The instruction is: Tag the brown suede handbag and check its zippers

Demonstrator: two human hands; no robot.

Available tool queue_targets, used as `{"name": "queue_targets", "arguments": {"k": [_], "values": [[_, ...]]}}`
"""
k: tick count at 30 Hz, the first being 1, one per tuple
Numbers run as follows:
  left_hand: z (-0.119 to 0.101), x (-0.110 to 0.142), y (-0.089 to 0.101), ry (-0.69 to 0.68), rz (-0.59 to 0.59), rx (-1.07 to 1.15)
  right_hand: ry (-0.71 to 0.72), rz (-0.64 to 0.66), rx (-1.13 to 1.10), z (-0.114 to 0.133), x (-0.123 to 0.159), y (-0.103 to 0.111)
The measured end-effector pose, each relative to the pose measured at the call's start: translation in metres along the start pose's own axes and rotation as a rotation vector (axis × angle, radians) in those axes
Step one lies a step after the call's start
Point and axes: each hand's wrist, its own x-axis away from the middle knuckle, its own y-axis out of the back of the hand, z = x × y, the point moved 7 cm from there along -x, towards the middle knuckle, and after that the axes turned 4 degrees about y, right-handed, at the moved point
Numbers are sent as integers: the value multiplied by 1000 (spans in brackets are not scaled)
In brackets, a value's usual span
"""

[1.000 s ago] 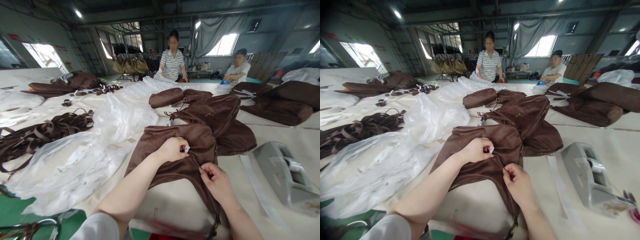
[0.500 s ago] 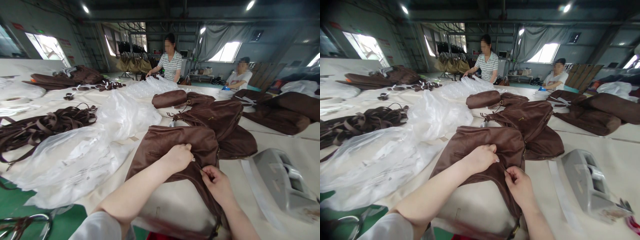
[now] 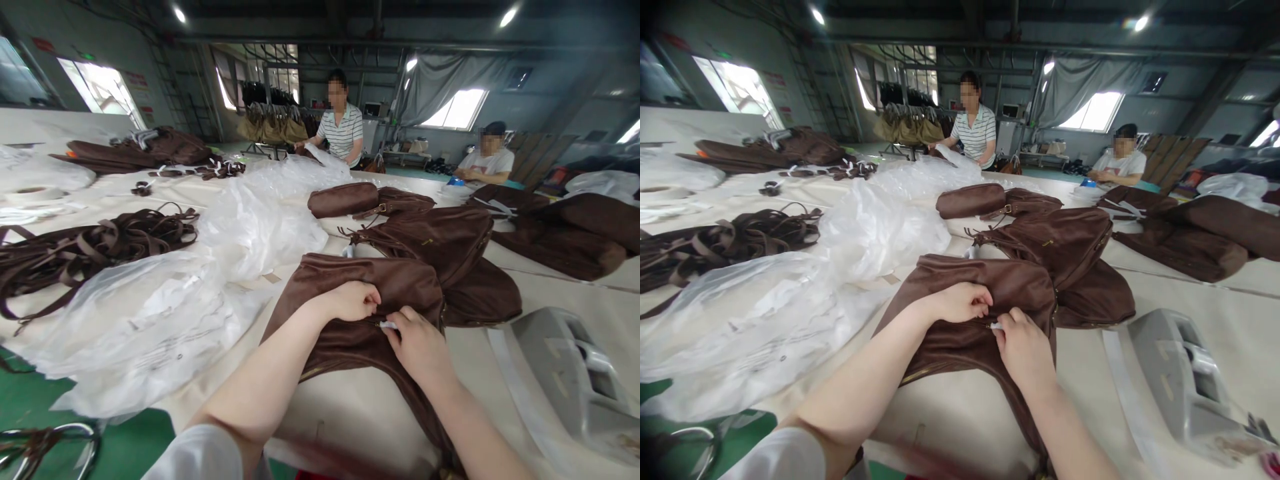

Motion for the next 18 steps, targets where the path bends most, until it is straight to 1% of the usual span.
{"name": "queue_targets", "arguments": {"k": [3, 6, 8, 11, 14, 18], "values": [[-1, 0, 0, -1, -21, -73, -19, -24, 66, 8, 5, -3], [-1, 1, 1, 3, -17, -79, -54, -59, 72, 10, 12, -4], [0, 1, 1, 10, -16, -83, -98, -54, -11, 5, 13, -8], [0, 0, 1, 13, -24, -92, -156, -24, -232, -5, 10, -20], [-1, -1, 0, 10, -30, -100, -131, -15, -403, -5, 7, -26], [-1, -1, -4, 22, 5, -85, -71, -9, -545, 3, 6, -27]]}}
